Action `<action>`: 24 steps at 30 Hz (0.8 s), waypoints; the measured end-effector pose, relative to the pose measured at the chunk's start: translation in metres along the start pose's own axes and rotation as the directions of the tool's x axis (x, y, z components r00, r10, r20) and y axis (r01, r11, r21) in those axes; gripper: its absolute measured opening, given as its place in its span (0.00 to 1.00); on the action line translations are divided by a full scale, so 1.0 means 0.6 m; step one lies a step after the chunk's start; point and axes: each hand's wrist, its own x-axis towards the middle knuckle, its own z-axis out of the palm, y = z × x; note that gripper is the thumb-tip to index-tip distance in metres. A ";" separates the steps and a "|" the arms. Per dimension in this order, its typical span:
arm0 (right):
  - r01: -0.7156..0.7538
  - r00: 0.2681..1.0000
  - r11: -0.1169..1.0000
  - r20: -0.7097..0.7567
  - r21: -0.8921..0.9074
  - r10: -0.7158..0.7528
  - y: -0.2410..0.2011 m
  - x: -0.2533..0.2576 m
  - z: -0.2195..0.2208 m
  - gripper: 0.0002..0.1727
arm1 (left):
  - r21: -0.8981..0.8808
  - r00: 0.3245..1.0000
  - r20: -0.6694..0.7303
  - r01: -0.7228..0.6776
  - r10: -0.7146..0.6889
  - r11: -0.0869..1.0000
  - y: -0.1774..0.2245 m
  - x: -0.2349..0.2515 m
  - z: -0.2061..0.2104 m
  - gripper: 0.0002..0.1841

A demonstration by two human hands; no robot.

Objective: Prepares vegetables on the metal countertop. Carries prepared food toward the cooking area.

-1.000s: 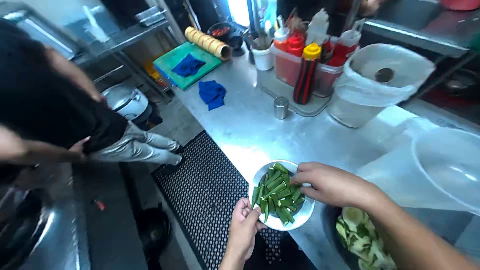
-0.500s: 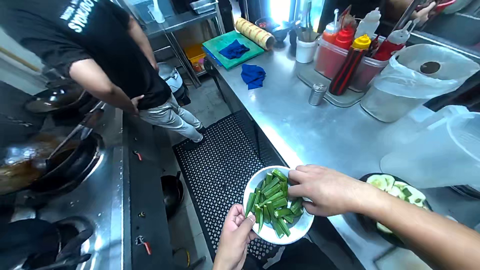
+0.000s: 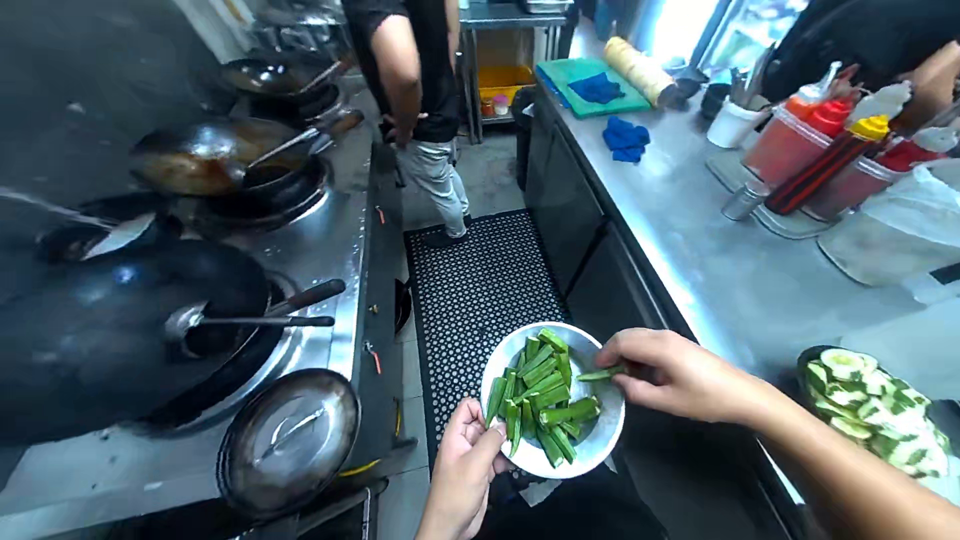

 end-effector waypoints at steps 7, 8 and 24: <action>-0.257 0.956 0.885 -0.030 0.389 0.291 -0.105 0.079 0.094 0.12 | -0.074 0.991 -0.100 -0.095 0.088 0.993 0.029 -0.080 -0.089 0.09; -0.228 0.963 0.902 -0.049 0.366 0.264 -0.115 0.090 0.110 0.11 | -0.083 0.989 -0.113 -0.107 0.097 0.991 0.033 -0.090 -0.099 0.09; 0.522 0.841 0.788 -0.044 0.326 -0.539 -0.222 0.259 0.253 0.15 | -0.112 0.783 -0.557 -0.400 0.276 0.910 0.078 -0.302 -0.251 0.08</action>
